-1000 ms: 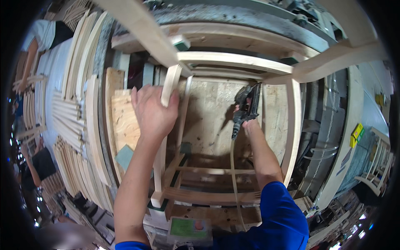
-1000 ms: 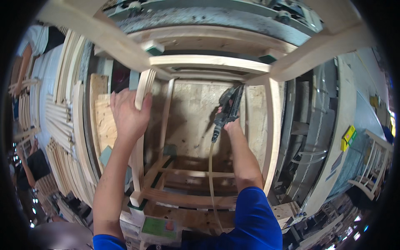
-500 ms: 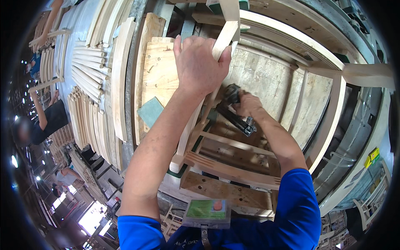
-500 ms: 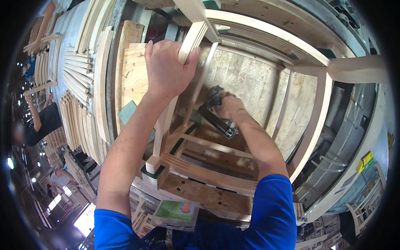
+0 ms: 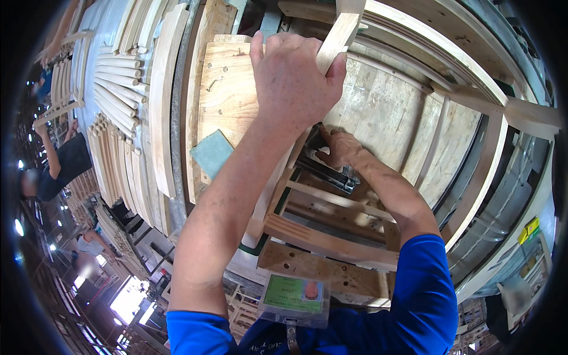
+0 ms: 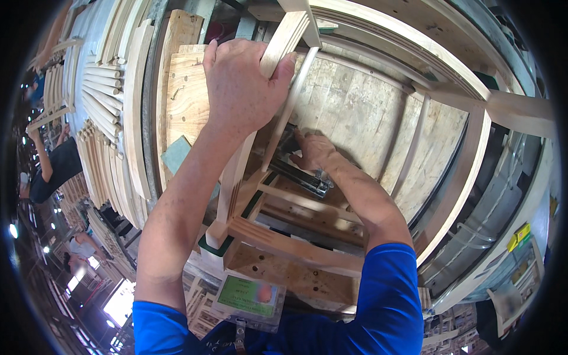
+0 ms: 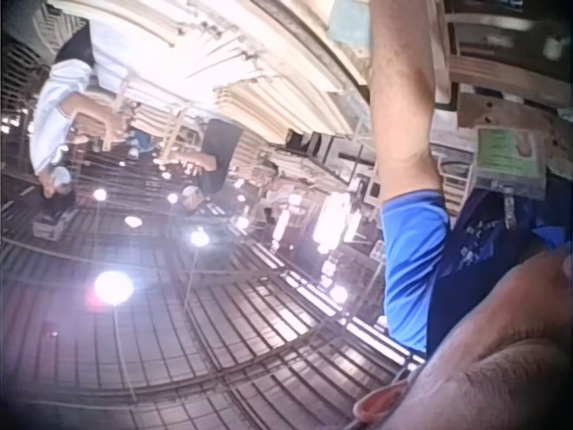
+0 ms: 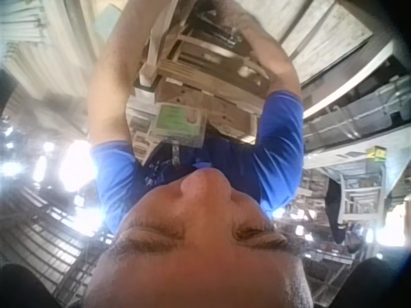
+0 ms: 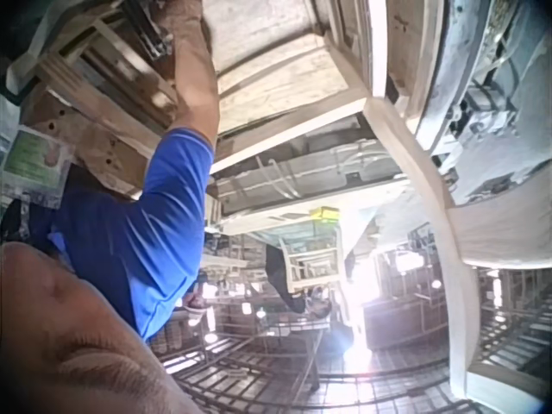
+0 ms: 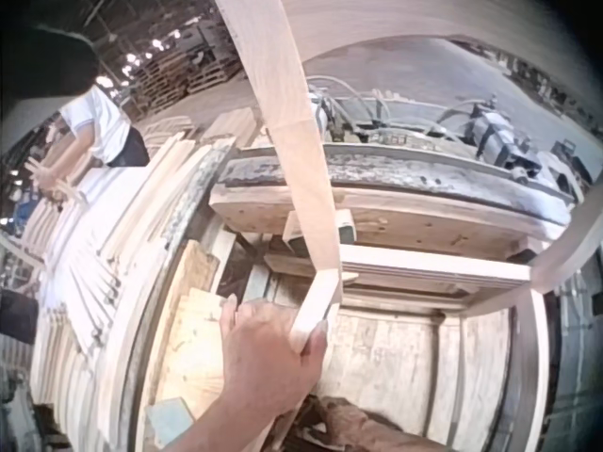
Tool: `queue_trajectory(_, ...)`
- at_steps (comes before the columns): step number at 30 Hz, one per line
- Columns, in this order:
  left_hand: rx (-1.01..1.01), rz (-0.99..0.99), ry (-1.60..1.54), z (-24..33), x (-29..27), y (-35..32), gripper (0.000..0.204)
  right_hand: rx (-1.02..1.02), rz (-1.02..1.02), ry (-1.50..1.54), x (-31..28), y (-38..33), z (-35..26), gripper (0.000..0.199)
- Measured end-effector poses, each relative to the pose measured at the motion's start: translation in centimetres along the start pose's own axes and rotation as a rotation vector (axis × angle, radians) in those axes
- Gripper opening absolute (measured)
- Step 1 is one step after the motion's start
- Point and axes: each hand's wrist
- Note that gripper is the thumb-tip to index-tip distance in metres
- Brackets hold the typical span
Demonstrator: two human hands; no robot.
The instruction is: The person assembles wooden chair frames by attaching legs and crossbars to a seat frame. They use a pneumatic nail gun to fasten joints and a hammer to tap pieces into alignment. The person repeatedly lifts and repositions the chair frame on a workbench to access different sides.
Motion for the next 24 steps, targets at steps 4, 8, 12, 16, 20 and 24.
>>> queue_trajectory(4,-0.011,-0.06,0.011,0.3,-0.2,0.2,0.036,-0.041,0.074,-0.091,-0.5,-0.1,0.3,0.086)
queue_trajectory(8,0.007,0.014,0.009,-0.1,0.1,-0.3,0.034,-0.097,-0.023,-0.373,-4.0,-2.0,1.5,0.077)
queue_trajectory(12,0.051,0.083,0.029,-0.2,0.6,-0.6,0.032,-0.171,-0.141,-0.733,-4.0,-4.1,5.5,0.058)
queue_trajectory(16,0.083,0.11,0.033,-0.2,0.5,-0.4,0.031,-0.237,-0.399,-0.985,-1.2,-5.8,8.8,0.036)
queue_trajectory(20,0.063,0.11,-0.009,-0.2,0.3,-0.8,0.027,-0.124,-0.617,-0.996,-0.5,-6.9,8.2,0.021)
queue_trajectory(24,0.053,0.14,-0.118,0.5,-0.6,-0.1,0.018,-0.166,-0.608,-0.917,1.1,-6.5,8.7,0.018)
Point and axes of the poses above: each hand's wrist, its own y-axis towards the middle knuckle, its own x-axis out of the palm, z = x × y, and after that the axes turned 1 degree about -z, right-handed
